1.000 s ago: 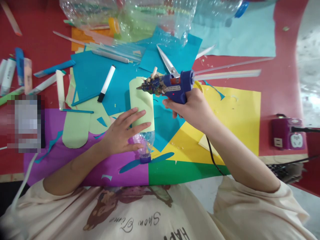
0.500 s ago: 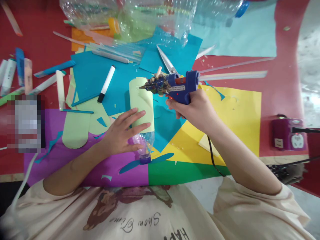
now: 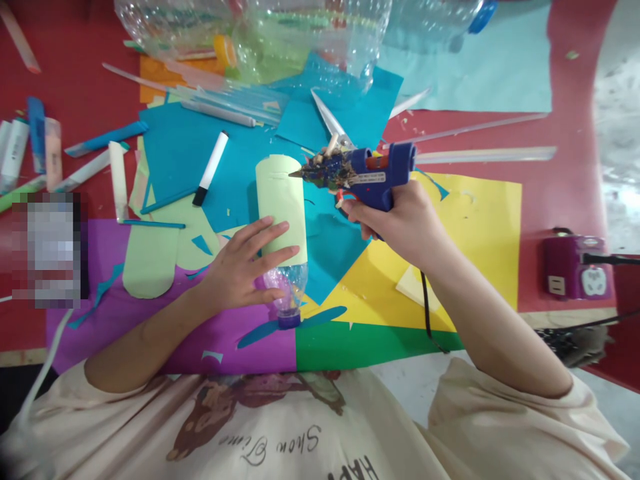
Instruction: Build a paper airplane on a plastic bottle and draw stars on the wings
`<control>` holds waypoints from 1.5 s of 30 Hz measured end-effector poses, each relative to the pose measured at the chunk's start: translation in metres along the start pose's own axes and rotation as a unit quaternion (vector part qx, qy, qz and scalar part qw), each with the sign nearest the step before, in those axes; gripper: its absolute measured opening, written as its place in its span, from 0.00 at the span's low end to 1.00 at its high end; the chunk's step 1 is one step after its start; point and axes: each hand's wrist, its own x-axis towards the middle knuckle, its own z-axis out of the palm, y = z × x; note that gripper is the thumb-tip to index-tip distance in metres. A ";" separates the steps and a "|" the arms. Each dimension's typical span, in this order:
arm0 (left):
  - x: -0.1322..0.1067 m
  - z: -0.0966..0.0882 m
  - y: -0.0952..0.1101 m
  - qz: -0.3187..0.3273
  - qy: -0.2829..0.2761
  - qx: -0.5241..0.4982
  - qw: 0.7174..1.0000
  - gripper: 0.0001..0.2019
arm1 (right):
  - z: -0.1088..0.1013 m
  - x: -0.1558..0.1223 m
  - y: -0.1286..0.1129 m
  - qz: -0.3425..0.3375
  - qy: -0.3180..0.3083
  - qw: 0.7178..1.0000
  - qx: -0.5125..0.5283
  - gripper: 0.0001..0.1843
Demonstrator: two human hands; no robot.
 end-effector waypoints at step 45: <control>0.000 0.002 0.000 -0.002 0.008 -0.022 1.000 0.26 | 0.003 0.002 0.009 0.030 0.006 0.999 0.013 0.11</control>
